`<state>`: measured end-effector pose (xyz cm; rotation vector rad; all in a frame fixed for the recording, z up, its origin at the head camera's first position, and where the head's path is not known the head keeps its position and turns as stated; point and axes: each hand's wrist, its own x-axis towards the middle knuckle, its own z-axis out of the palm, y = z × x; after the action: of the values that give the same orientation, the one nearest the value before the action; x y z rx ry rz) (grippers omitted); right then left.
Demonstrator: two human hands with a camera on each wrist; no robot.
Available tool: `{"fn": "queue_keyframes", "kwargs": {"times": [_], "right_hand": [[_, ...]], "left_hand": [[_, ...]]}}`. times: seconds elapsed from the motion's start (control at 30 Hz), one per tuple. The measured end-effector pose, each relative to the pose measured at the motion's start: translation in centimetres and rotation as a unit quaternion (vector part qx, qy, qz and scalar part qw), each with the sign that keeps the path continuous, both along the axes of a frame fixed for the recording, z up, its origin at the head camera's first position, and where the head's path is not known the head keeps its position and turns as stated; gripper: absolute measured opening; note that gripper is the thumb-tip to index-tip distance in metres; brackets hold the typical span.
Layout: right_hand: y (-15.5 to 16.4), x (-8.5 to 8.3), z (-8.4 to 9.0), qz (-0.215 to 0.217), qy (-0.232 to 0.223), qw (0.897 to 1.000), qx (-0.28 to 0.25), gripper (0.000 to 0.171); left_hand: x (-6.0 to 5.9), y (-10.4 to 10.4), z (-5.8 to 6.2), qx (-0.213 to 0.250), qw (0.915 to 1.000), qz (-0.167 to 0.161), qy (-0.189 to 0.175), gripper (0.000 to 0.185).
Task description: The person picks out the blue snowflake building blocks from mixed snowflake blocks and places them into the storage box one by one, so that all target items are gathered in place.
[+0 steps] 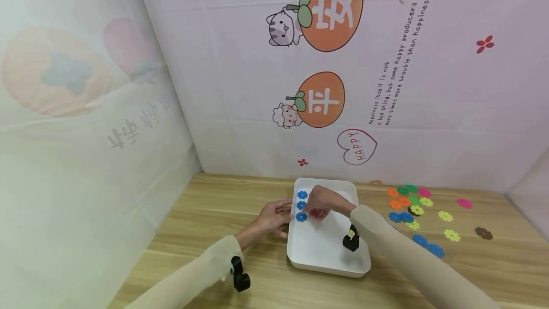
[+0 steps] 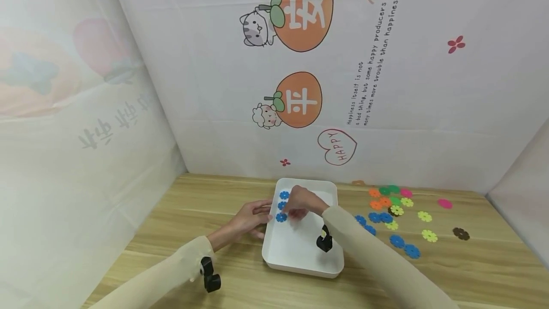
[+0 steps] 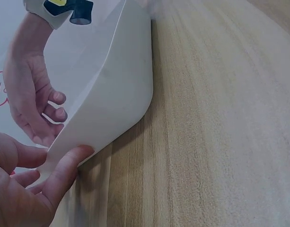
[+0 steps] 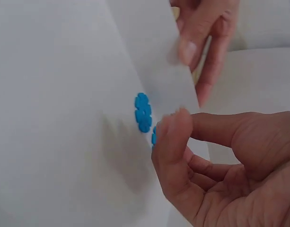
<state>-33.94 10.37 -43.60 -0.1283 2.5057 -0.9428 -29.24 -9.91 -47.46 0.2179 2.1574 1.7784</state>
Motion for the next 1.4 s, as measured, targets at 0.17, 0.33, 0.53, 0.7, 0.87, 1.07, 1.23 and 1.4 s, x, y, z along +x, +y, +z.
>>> {"fn": "queue_keyframes", "kwargs": {"times": [0.17, 0.33, 0.53, 0.7, 0.87, 1.07, 1.23, 1.4], "right_hand": [[1.6, 0.3, 1.0, 0.013, 0.001, 0.999, -0.037, 0.014], [3.4, 0.5, 1.7, 0.021, -0.003, 0.998, -0.053, 0.012], [6.5, 0.4, 2.6, 0.03, -0.008, 0.996, -0.083, 0.017], [9.0, 0.6, 2.9, 0.018, -0.008, 0.994, -0.111, 0.021], [11.4, 1.1, 2.6, 0.002, -0.002, 0.993, -0.118, 0.023], [14.1, 1.9, 2.2, 0.007, 0.019, 0.99, -0.139, 0.023], [16.3, 2.6, 2.2, 0.017, 0.039, 0.99, -0.138, 0.019], [17.9, 2.9, 2.0, 0.013, 0.044, 0.992, -0.119, 0.021]], "left_hand": [[0.1, 0.1, -0.1, -0.003, 1.0, 0.0, 0.001, 0.053], [0.1, 0.1, -0.1, -0.005, 1.0, 0.003, 0.001, 0.053], [0.1, 0.1, -0.2, -0.003, 1.0, 0.001, 0.004, 0.054], [0.2, 0.0, -0.2, -0.001, 1.0, 0.002, 0.002, 0.055], [0.2, 0.0, -0.2, 0.004, 1.0, 0.006, -0.003, 0.056], [0.2, 0.1, 0.0, 0.002, 0.9999, 0.01, 0.001, 0.055], [0.3, 0.1, -0.1, 0.002, 1.0, 0.009, 0.001, 0.054], [0.4, 0.2, -0.1, 0.012, 0.9998, 0.01, 0.009, 0.055]]}}
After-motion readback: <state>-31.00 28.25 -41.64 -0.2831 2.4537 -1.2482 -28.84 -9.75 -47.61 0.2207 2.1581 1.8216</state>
